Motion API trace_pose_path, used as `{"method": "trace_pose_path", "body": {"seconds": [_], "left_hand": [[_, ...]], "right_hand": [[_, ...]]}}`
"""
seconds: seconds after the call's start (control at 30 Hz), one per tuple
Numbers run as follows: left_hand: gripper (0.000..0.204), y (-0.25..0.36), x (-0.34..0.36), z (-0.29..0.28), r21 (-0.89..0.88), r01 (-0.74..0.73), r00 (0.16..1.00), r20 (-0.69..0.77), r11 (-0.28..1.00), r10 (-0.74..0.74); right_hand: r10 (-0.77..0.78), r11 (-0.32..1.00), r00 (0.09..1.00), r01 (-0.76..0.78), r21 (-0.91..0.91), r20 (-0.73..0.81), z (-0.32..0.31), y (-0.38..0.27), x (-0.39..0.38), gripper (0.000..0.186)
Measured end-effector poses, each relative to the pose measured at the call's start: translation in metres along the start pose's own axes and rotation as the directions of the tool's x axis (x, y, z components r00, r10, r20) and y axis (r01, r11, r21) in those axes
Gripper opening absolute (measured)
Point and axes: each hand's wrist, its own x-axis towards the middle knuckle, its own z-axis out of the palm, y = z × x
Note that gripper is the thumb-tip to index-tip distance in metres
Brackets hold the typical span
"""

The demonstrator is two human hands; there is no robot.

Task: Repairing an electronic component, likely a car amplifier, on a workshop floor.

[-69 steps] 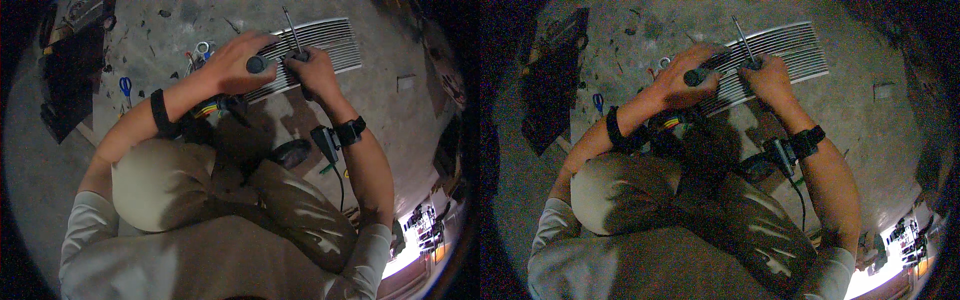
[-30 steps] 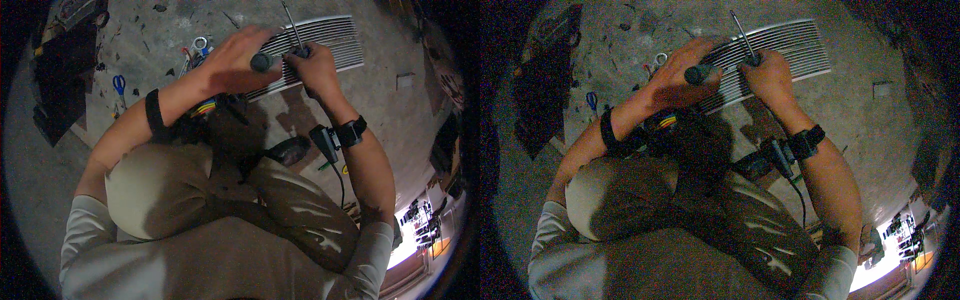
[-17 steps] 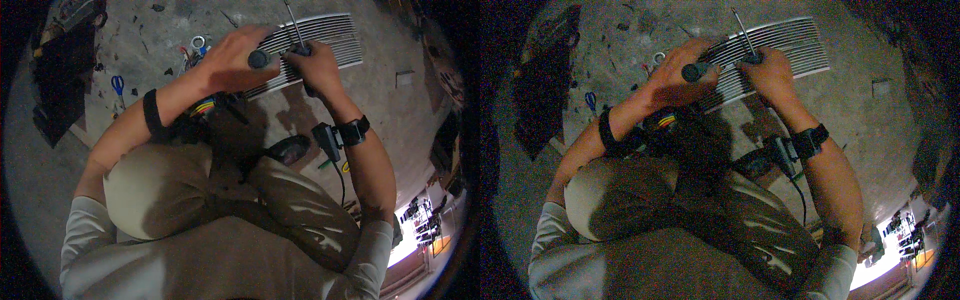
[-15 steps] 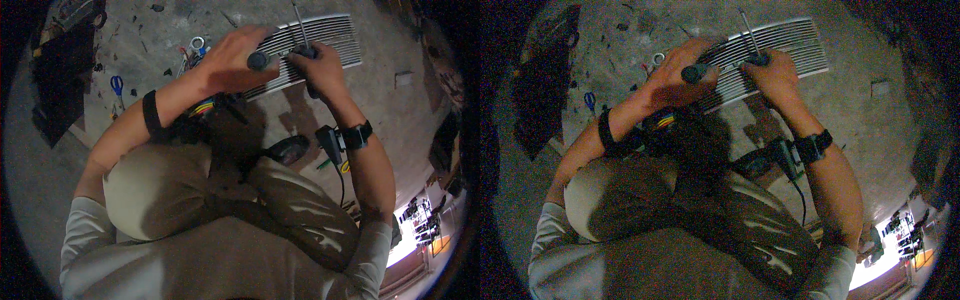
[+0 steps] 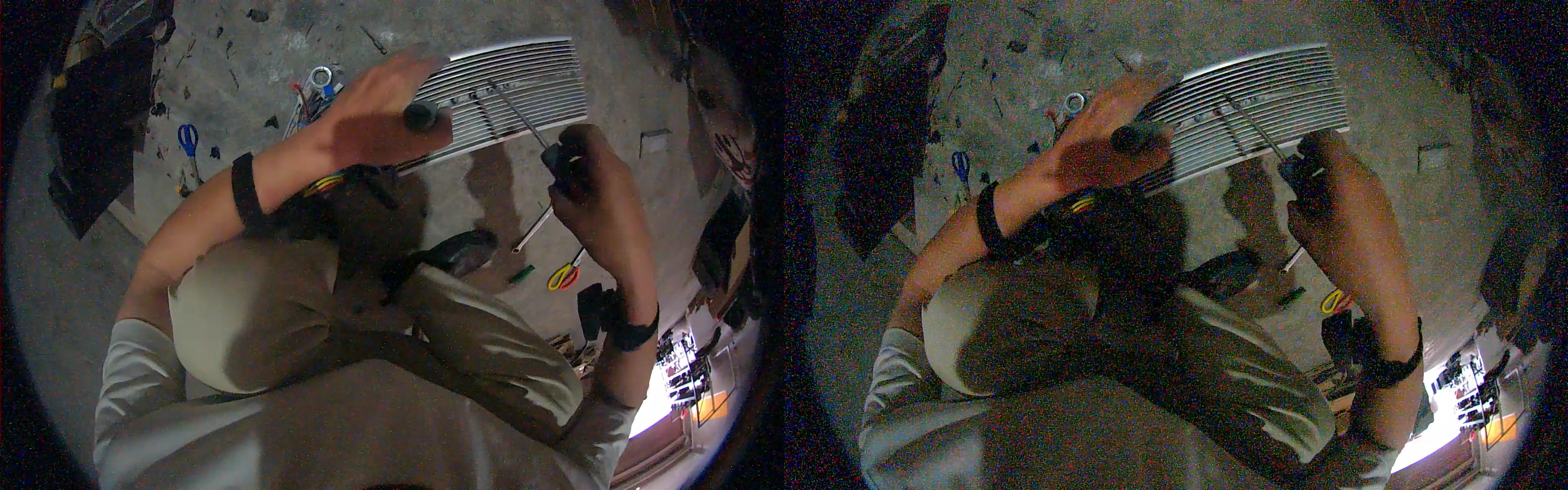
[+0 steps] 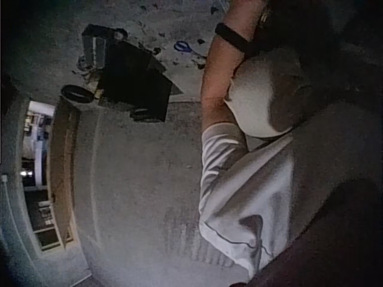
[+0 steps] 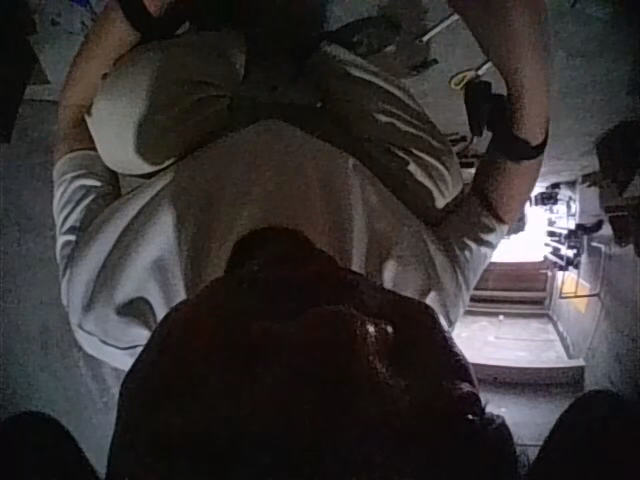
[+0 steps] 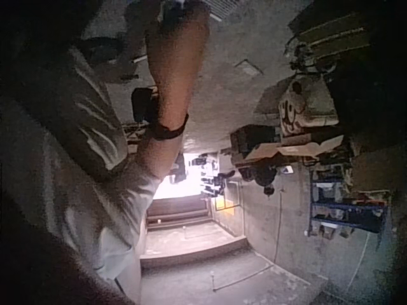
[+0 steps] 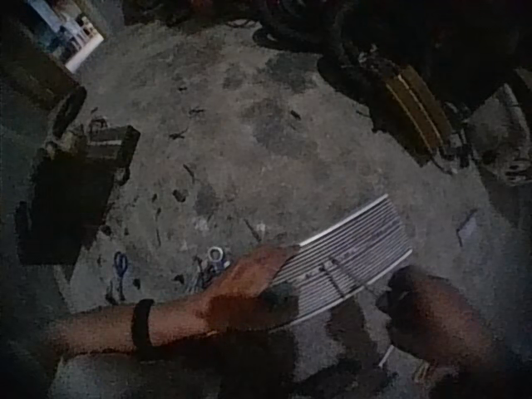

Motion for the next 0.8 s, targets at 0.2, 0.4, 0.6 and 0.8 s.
{"method": "trace_pose_path", "body": {"seconds": [0.2,0.4,0.6,0.8], "left_hand": [[0.062,0.0,0.003,0.001,0.01,-0.025,0.999,-0.032,1.0,0.025],[0.06,0.004,0.006,0.001,-0.052,-0.022,0.999,-0.032,0.998,0.02],[0.061,0.013,0.005,-0.001,-0.05,-0.004,0.998,-0.056,0.999,0.002],[0.06,0.022,0.012,-0.005,-0.11,-0.007,0.995,-0.095,0.994,-0.003]], "right_hand": [[-0.083,0.99,0.995,0.077,-0.119,-0.05,-0.013,-0.008,-0.01,0.039],[-0.123,0.982,0.99,0.111,-0.15,-0.072,-0.019,-0.028,-0.017,0.029],[-0.097,0.986,0.987,0.078,-0.149,-0.126,-0.03,-0.054,-0.038,0.019],[-0.155,0.974,0.969,0.118,-0.192,-0.191,-0.027,-0.072,-0.059,0.023]]}}
